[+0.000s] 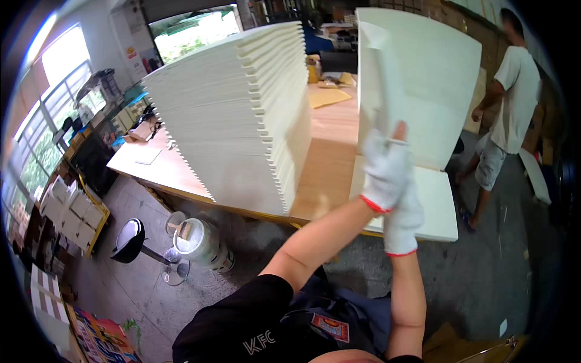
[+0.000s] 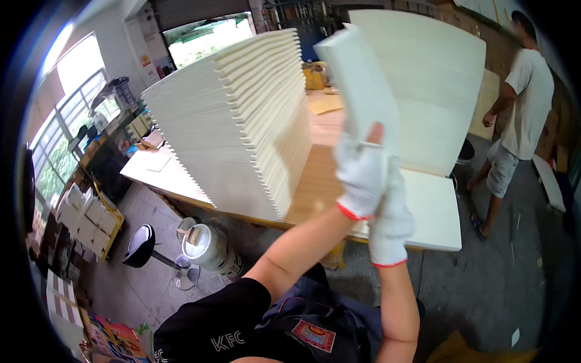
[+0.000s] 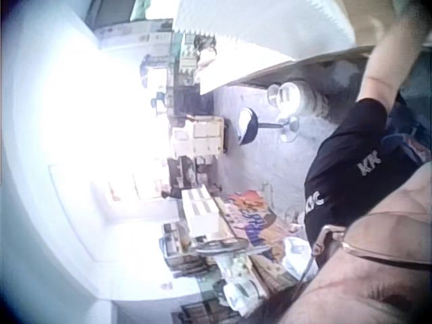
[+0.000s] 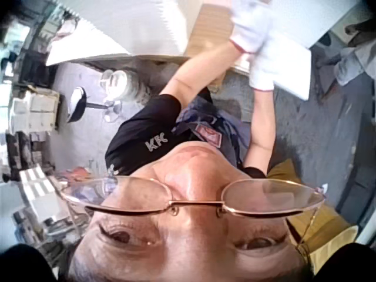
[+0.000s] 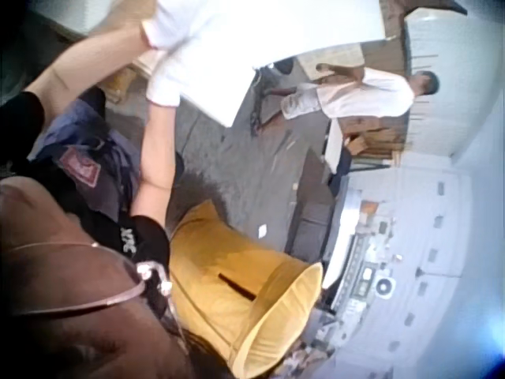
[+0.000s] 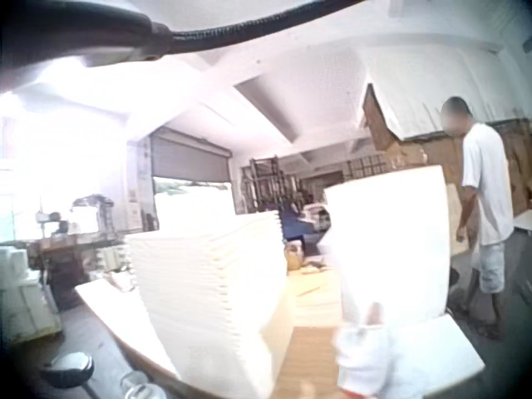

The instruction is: The person assembles white paper boxes by folding the flaps and securing them with a stapler. They repeatedly pick up a flat sheet, fold it into a box shape, and staple the edges to complete the assembly.

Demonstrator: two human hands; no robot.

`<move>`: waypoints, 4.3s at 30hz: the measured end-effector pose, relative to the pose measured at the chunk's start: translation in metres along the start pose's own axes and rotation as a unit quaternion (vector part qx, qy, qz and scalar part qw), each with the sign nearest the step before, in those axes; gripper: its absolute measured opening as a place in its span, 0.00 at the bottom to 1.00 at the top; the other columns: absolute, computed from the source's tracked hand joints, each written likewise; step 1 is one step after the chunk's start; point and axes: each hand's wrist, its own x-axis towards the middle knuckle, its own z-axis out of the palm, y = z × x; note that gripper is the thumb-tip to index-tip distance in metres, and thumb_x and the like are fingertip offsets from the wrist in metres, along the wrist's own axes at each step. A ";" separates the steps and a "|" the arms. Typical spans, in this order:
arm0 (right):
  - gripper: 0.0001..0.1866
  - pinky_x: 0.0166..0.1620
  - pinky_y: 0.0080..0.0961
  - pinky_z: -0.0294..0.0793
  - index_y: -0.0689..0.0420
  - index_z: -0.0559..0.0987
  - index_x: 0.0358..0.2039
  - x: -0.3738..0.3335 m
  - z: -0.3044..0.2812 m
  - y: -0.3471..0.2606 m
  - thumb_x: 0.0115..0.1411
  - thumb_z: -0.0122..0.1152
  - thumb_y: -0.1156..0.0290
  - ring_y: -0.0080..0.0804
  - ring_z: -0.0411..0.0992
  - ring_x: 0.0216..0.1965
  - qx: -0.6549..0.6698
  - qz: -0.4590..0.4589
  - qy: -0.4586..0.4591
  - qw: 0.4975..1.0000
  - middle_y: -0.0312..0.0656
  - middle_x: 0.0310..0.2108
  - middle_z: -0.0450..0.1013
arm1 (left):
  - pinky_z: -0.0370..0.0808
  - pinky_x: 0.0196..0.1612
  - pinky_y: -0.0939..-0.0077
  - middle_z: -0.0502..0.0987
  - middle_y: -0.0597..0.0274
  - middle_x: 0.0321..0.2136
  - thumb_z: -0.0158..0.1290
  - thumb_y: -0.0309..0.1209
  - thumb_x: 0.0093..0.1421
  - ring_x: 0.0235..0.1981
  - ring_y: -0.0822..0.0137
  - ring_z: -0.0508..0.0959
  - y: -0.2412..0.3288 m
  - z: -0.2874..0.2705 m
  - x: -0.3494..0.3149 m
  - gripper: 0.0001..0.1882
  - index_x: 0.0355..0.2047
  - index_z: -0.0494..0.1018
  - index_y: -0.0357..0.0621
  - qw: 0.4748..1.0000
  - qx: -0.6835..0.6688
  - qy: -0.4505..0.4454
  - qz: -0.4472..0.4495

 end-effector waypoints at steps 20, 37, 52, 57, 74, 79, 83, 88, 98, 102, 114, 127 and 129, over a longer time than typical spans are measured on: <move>0.26 0.56 0.25 0.75 0.69 0.66 0.61 0.185 -0.097 -0.121 0.66 0.59 0.71 0.38 0.73 0.55 0.281 -0.011 0.049 0.958 0.52 0.54 0.73 | 0.84 0.38 0.78 0.79 0.59 0.47 0.52 0.36 0.68 0.36 0.71 0.82 0.305 -0.139 0.088 0.29 0.67 0.61 0.40 0.898 0.275 -0.234 0.250; 0.45 0.39 0.32 0.72 0.63 0.81 0.33 0.367 0.116 -0.184 0.48 0.58 0.24 0.38 0.74 0.31 -0.271 -0.080 -0.243 0.928 0.46 0.30 0.78 | 0.66 0.34 0.78 0.77 0.65 0.31 0.48 0.36 0.62 0.32 0.72 0.70 0.363 -0.330 0.202 0.20 0.52 0.78 0.48 0.716 0.696 -0.041 -0.023; 0.19 0.41 0.24 0.71 0.62 0.83 0.39 0.278 0.056 -0.255 0.55 0.69 0.59 0.24 0.72 0.32 -0.085 -0.169 -0.311 0.931 0.37 0.28 0.76 | 0.70 0.39 0.82 0.81 0.66 0.35 0.64 0.42 0.58 0.37 0.76 0.76 0.372 -0.367 0.183 0.26 0.52 0.78 0.40 0.784 0.611 -0.104 0.031; 0.17 0.40 0.24 0.72 0.62 0.84 0.40 0.274 0.060 -0.253 0.56 0.68 0.63 0.23 0.73 0.32 -0.023 -0.146 -0.320 0.936 0.38 0.29 0.78 | 0.72 0.40 0.81 0.81 0.66 0.34 0.64 0.39 0.58 0.36 0.76 0.76 0.371 -0.366 0.181 0.21 0.48 0.80 0.39 0.794 0.603 -0.072 0.028; 0.18 0.39 0.23 0.73 0.64 0.85 0.40 0.262 0.062 -0.240 0.57 0.64 0.62 0.23 0.74 0.31 0.017 -0.178 -0.276 0.944 0.39 0.29 0.80 | 0.75 0.40 0.77 0.81 0.63 0.30 0.63 0.32 0.60 0.33 0.74 0.78 0.363 -0.378 0.191 0.16 0.45 0.81 0.34 0.789 0.606 -0.063 0.078; 0.18 0.41 0.24 0.74 0.64 0.84 0.40 0.259 0.061 -0.241 0.57 0.64 0.62 0.24 0.75 0.33 0.018 -0.149 -0.286 0.946 0.40 0.30 0.80 | 0.71 0.37 0.77 0.82 0.65 0.28 0.66 0.39 0.56 0.32 0.73 0.76 0.360 -0.381 0.189 0.17 0.42 0.84 0.42 0.789 0.600 -0.072 0.107; 0.17 0.42 0.25 0.74 0.64 0.84 0.40 0.257 0.060 -0.244 0.58 0.64 0.63 0.25 0.75 0.34 0.001 -0.158 -0.275 0.948 0.40 0.31 0.80 | 0.71 0.37 0.77 0.82 0.65 0.28 0.65 0.37 0.57 0.32 0.74 0.76 0.359 -0.380 0.186 0.16 0.42 0.84 0.41 0.790 0.596 -0.082 0.121; 0.16 0.41 0.28 0.75 0.64 0.84 0.40 0.252 0.062 -0.243 0.58 0.64 0.64 0.27 0.75 0.33 -0.002 -0.166 -0.261 0.951 0.41 0.31 0.80 | 0.71 0.38 0.77 0.82 0.64 0.29 0.64 0.36 0.58 0.33 0.73 0.76 0.357 -0.377 0.181 0.15 0.42 0.83 0.40 0.784 0.607 -0.056 0.116; 0.19 0.39 0.27 0.76 0.55 0.80 0.52 0.187 0.016 -0.192 0.60 0.65 0.64 0.36 0.76 0.32 -0.010 -0.321 -0.099 0.942 0.45 0.39 0.78 | 0.69 0.62 0.71 0.74 0.55 0.56 0.47 0.39 0.72 0.58 0.66 0.73 0.249 -0.473 0.146 0.26 0.63 0.65 0.35 0.921 0.235 0.061 0.306; 0.17 0.38 0.28 0.76 0.52 0.81 0.50 0.094 -0.061 -0.076 0.61 0.64 0.64 0.33 0.76 0.31 -0.132 -0.174 -0.116 0.969 0.40 0.39 0.79 | 0.71 0.60 0.70 0.73 0.51 0.58 0.46 0.32 0.72 0.57 0.62 0.74 0.113 -0.615 0.010 0.22 0.62 0.65 0.31 0.926 0.233 0.265 0.138; 0.38 0.49 0.47 0.72 0.60 0.78 0.40 -0.085 -0.225 0.176 0.65 0.41 0.32 0.56 0.76 0.46 -0.389 0.328 -0.170 0.844 0.59 0.39 0.78 | 0.75 0.32 0.62 0.78 0.58 0.29 0.58 0.25 0.42 0.31 0.52 0.78 -0.105 -0.203 -0.168 0.11 0.29 0.78 0.49 0.761 0.311 -0.519 0.237; 0.27 0.40 0.45 0.74 0.56 0.76 0.36 -0.049 -0.173 0.169 0.65 0.49 0.41 0.52 0.77 0.37 -0.313 0.199 -0.107 0.922 0.49 0.33 0.77 | 0.74 0.50 0.64 0.78 0.54 0.39 0.53 0.27 0.59 0.46 0.53 0.76 -0.228 0.035 -0.044 0.13 0.43 0.81 0.50 0.714 0.443 -0.534 0.092; 0.31 0.43 0.46 0.73 0.57 0.76 0.38 -0.058 -0.166 0.178 0.65 0.45 0.37 0.55 0.76 0.39 -0.228 0.293 -0.031 0.928 0.51 0.34 0.78 | 0.74 0.50 0.66 0.78 0.55 0.39 0.51 0.26 0.59 0.45 0.55 0.77 -0.232 0.032 -0.050 0.14 0.44 0.81 0.48 0.718 0.421 -0.538 0.131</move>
